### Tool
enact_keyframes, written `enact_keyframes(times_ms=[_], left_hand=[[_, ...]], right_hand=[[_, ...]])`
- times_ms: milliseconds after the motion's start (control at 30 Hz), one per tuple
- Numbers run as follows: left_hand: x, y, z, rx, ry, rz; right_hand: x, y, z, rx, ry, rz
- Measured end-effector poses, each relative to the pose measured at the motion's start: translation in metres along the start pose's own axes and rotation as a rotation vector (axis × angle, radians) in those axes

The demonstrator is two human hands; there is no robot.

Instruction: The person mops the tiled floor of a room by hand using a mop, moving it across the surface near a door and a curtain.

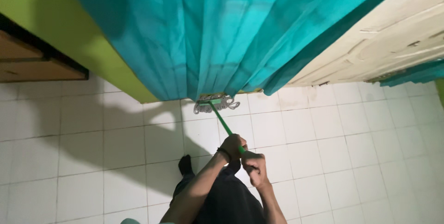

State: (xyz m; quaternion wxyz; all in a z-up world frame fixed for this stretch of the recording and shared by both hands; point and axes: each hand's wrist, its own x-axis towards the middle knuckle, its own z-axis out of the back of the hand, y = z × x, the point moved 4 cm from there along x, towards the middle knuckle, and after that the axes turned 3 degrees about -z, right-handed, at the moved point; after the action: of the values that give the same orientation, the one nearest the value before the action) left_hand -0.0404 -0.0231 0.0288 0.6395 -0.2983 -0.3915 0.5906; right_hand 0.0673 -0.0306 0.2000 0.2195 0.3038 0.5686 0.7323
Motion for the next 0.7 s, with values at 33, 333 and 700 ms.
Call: enact_keyframes(times_ms=[33,333,700], left_hand=[[-0.009,0.005,0.005,0.019,-0.007,0.018],[-0.044,0.044,0.024,0.025,-0.146,-0.068],[-0.052,0.007,0.013,-0.161,-0.146,-0.079]], right_hand=[[-0.002,-0.003,-0.008,-0.024,0.02,-0.02],[-0.015,-0.025,-0.057,0.013,-0.045,-0.141],[-0.065,-0.042,-0.059,-0.247,-0.062,-0.436]])
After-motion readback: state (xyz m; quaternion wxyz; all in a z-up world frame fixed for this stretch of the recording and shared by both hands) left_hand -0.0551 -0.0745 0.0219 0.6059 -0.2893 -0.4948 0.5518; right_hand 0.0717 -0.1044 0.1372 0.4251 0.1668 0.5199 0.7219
